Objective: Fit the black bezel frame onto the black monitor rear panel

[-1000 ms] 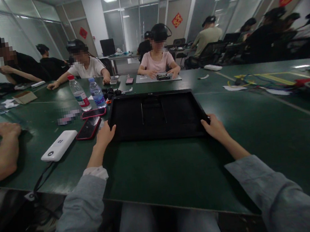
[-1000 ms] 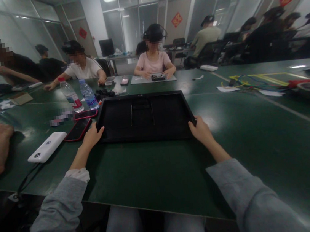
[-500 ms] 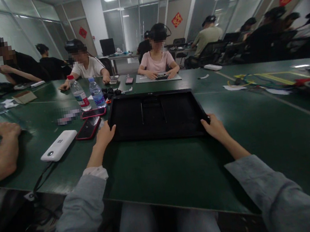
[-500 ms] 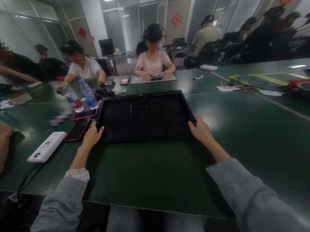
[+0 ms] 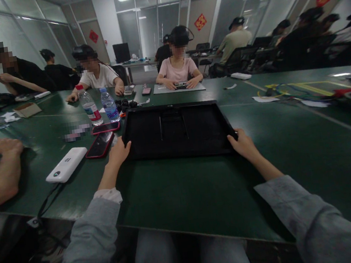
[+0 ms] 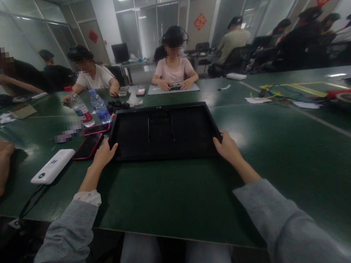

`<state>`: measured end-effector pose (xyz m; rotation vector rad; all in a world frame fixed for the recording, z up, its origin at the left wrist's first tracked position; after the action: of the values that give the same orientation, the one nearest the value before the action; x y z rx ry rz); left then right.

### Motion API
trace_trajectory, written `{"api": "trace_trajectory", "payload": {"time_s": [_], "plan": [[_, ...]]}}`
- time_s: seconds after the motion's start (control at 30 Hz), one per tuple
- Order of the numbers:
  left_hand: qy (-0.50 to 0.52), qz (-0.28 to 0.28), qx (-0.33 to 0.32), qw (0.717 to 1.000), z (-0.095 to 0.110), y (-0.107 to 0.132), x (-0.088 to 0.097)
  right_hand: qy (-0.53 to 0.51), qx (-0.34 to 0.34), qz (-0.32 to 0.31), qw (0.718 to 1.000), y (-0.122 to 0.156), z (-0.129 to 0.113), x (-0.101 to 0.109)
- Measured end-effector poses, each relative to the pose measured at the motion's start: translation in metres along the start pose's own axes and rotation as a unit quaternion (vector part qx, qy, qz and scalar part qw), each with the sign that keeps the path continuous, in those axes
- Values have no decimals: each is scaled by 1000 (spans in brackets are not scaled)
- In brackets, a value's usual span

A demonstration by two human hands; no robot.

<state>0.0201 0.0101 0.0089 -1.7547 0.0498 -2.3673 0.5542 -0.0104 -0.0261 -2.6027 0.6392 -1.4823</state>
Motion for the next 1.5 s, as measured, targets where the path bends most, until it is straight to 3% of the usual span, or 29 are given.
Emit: {"api": "trace_trajectory", "payload": {"time_s": [0.63, 0.93, 1.5], "plan": [[3, -8, 3, 1000, 2, 2, 3, -21, 11, 24, 999, 8, -15, 11], [0, -8, 1, 1000, 3, 2, 4, 10, 1, -8, 1000, 1, -3, 2], [30, -4, 25, 999, 2, 1, 5, 8, 0, -1, 1000, 1, -1, 1]]}}
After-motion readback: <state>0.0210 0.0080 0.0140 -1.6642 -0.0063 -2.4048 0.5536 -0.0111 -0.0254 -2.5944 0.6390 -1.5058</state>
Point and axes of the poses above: each hand's wrist, its own y-axis away from the middle knuckle, its own x-axis out of the back of the hand, z = x × y, the point moved 2 cm from there along -y, towards the middle knuckle, and after that the axes turned 1 degree about -z, right-handed, at the moved point
